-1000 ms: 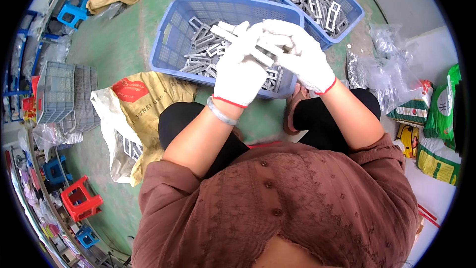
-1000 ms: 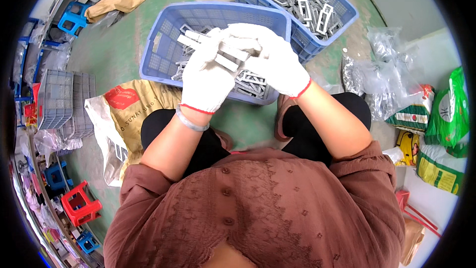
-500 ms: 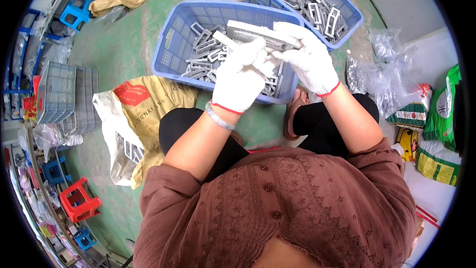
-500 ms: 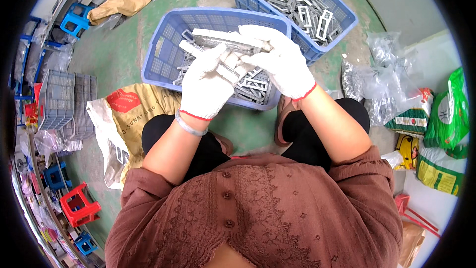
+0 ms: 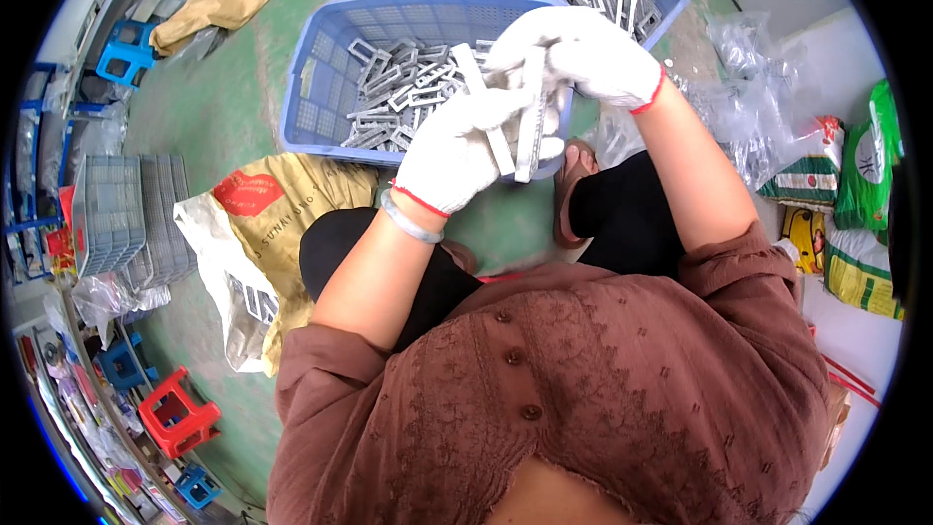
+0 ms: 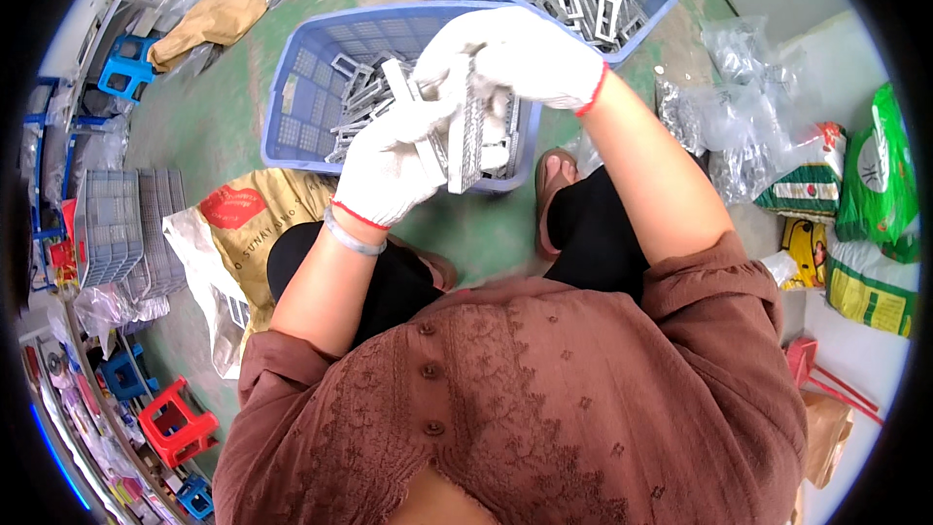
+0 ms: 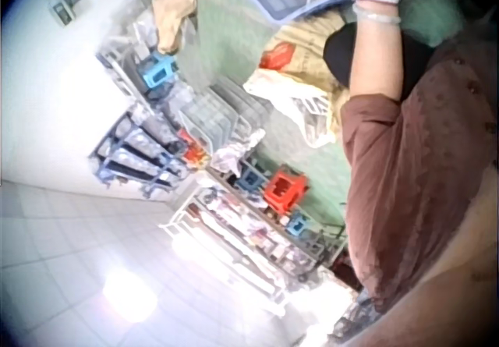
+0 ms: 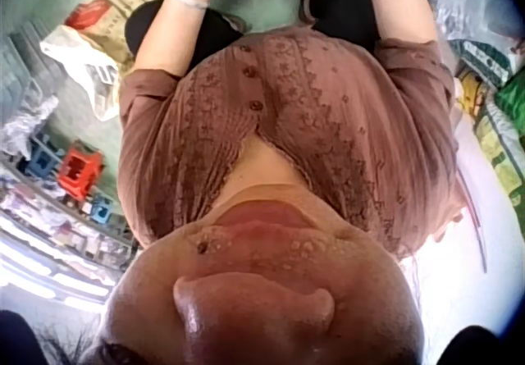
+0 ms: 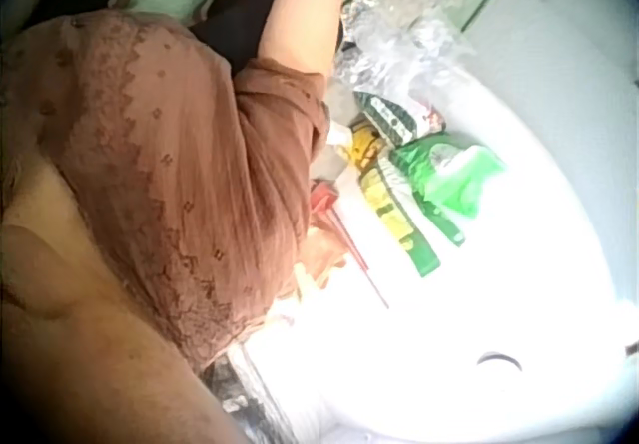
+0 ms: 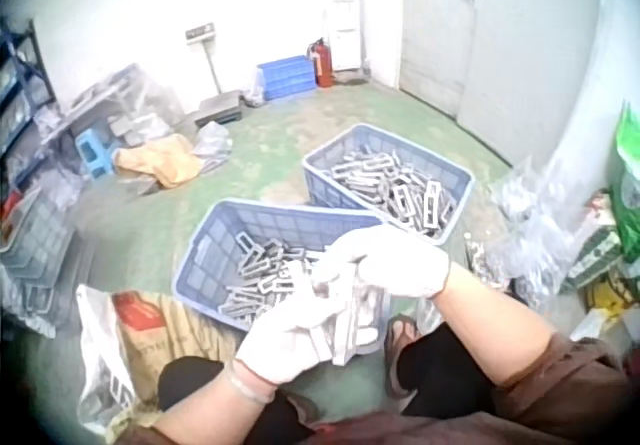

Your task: The person sits on the floor and sorts small rectangular metal parts from a blue basket into a large sack. They pick up handfuls of parts, inspect them, and transfer them into the sack, repeating the process.

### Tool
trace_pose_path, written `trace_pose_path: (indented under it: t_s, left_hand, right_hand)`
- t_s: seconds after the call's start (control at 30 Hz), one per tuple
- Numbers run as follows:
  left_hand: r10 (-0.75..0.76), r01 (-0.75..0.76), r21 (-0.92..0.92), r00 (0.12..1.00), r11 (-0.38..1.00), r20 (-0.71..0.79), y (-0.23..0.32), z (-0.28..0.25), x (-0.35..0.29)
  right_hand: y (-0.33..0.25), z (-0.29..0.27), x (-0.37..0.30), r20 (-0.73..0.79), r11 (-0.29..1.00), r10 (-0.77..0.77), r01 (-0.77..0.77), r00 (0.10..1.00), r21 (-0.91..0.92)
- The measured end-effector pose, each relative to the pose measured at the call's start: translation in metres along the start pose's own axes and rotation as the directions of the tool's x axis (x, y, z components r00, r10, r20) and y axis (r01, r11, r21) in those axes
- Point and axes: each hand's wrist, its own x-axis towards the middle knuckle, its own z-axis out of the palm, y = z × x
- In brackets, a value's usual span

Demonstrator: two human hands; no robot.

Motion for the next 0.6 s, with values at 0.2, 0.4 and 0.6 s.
trace_pose_path:
  t_s: [0.2,0.4,0.6]
  left_hand:
    - [0.046,-0.031,0.079,0.979,0.996,-0.199,-0.009,-0.004,-0.004]
    - [0.021,0.004,0.111,0.976,0.994,-0.217,-0.013,-0.022,-0.004]
    - [0.097,-0.092,0.034,0.961,0.995,-0.259,-0.012,-0.035,-0.007]
  right_hand:
    - [0.015,0.003,0.011,0.007,1.0,0.015,-0.015,1.0,0.01]
    - [0.037,0.022,0.023,-0.168,0.98,-0.126,0.097,0.978,-0.173]
    - [0.008,0.025,0.02,-0.384,0.877,-0.115,-0.088,0.916,-0.472]
